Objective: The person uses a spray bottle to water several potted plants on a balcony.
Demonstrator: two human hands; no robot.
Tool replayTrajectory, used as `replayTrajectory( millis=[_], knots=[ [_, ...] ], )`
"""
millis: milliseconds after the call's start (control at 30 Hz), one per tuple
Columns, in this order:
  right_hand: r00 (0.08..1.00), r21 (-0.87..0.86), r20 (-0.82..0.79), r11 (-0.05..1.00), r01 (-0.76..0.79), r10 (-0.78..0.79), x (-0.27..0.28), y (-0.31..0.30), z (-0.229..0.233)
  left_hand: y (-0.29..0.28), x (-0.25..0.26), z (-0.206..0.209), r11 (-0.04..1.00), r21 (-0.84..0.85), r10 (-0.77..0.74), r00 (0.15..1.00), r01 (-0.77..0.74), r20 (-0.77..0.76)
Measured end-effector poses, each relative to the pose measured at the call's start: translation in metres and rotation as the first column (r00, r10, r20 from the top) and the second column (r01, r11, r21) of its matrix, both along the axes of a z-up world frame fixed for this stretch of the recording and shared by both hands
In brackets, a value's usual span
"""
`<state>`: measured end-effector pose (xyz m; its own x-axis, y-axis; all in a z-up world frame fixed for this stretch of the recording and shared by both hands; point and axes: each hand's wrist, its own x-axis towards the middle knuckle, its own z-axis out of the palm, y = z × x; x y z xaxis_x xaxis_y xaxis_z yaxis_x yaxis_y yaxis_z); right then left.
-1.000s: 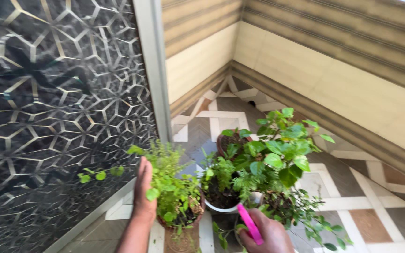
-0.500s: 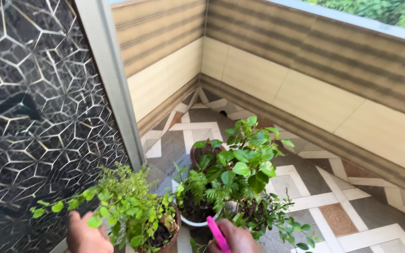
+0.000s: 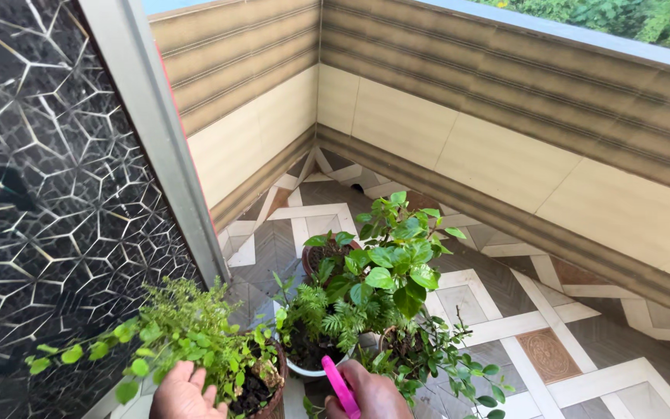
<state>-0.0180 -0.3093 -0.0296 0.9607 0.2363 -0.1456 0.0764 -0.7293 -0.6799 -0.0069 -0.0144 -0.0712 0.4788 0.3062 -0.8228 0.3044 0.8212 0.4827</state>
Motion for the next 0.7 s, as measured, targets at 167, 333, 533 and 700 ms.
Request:
replayTrajectory(
  millis=[167,333,533,700],
  knots=[
    [1.000,0.005,-0.005,1.000,0.018,-0.017,0.001,-0.002,0.012,-0.015,0.008,0.026,0.899,0.439,0.018,1.000,-0.011,-0.010],
    [0.999,-0.041,-0.031,0.999,-0.015,0.014,0.003,-0.001,0.016,-0.019,0.013,0.053,0.878,0.477,0.016,0.999,-0.031,0.035],
    [0.999,-0.050,-0.026,0.998,-0.034,0.033,0.004,-0.003,0.006,-0.026,0.016,0.053,0.847,0.510,-0.179,0.984,0.151,0.006],
    [0.999,-0.051,-0.023,0.998,-0.038,0.037,0.006,-0.006,-0.003,-0.020,0.022,0.035,0.858,0.495,-0.201,0.976,0.135,0.082]
  ],
)
